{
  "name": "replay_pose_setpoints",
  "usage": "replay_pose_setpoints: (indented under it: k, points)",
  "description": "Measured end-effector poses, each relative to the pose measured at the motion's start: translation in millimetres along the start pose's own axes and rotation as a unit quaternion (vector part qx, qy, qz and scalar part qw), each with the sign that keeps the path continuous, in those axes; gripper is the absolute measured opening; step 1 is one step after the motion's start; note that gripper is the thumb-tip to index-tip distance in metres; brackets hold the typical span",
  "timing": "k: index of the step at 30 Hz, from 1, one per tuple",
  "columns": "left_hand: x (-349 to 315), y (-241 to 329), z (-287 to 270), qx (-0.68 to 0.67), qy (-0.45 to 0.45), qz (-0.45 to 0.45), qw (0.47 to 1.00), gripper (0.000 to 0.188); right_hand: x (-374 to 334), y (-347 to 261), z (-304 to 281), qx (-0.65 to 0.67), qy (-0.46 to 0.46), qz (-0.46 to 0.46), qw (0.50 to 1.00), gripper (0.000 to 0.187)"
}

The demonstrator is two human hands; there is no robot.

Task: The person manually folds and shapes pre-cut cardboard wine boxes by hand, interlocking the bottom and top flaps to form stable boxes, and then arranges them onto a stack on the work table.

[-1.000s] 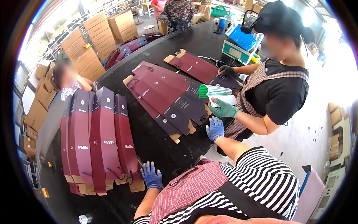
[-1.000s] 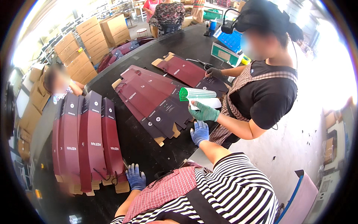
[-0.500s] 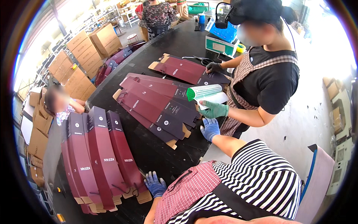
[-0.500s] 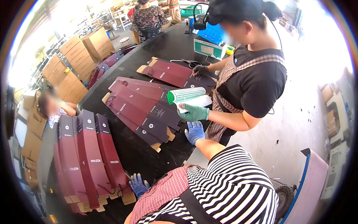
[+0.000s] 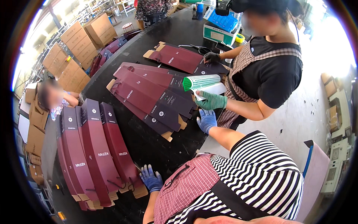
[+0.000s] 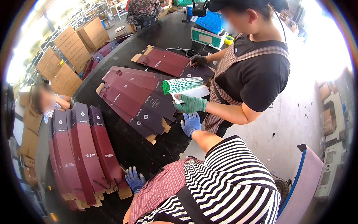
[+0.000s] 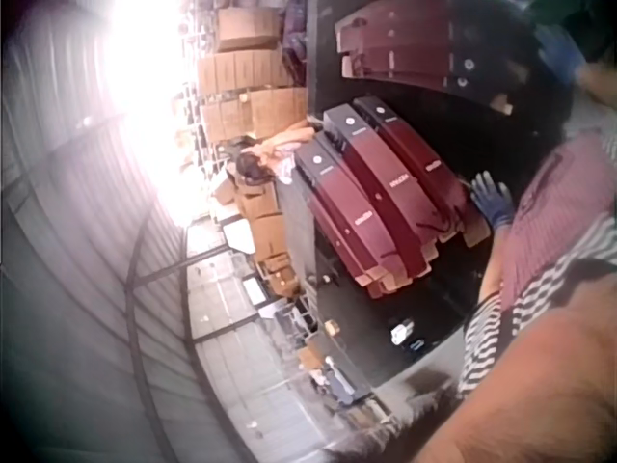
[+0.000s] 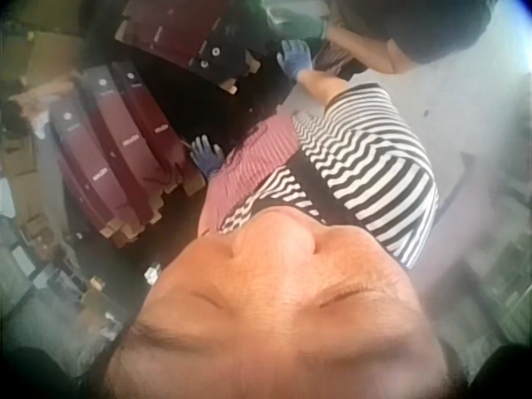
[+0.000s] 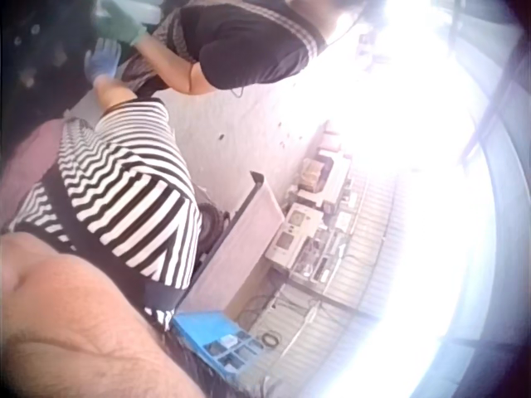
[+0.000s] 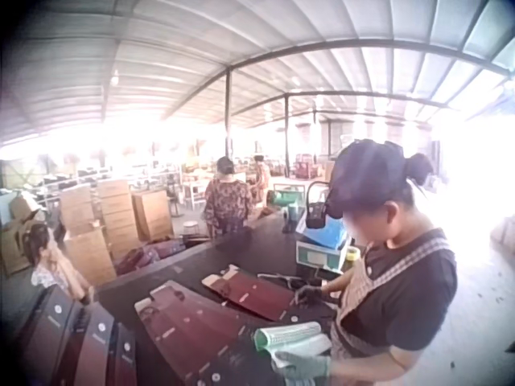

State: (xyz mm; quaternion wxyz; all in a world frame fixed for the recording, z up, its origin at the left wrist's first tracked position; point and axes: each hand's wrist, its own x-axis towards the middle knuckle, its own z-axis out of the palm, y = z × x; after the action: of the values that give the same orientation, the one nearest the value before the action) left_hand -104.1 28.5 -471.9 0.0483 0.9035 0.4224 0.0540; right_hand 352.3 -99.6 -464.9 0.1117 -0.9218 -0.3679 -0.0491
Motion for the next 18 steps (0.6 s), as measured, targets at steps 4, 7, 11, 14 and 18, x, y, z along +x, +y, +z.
replay_pose_setpoints:
  k: [4, 7, 11, 14, 18]
  points:
    - [2.0, -0.6, 2.0, 0.002, -0.001, 0.0, 1.0, 0.066, 0.4, -0.7, -2.2, -0.002, -0.004, 0.007, 1.0, 0.059]
    - [1.6, -1.7, 4.0, 0.006, 0.01, 0.006, 1.0, 0.067, 1.1, -1.7, -3.8, 0.003, -0.006, 0.008, 1.0, 0.059]
    - [2.3, -2.3, 5.4, 0.004, 0.01, 0.007, 1.0, 0.067, 1.1, -0.1, -3.8, 0.004, -0.004, 0.006, 1.0, 0.059]
    - [1.6, -2.7, 6.4, 0.005, 0.012, 0.009, 1.0, 0.067, 1.8, -0.4, -3.7, 0.006, -0.021, 0.01, 1.0, 0.059]
    - [2.8, 0.1, 3.2, 0.006, 0.003, 0.006, 1.0, 0.067, 2.2, 0.5, -2.5, -0.003, -0.009, 0.007, 1.0, 0.06]
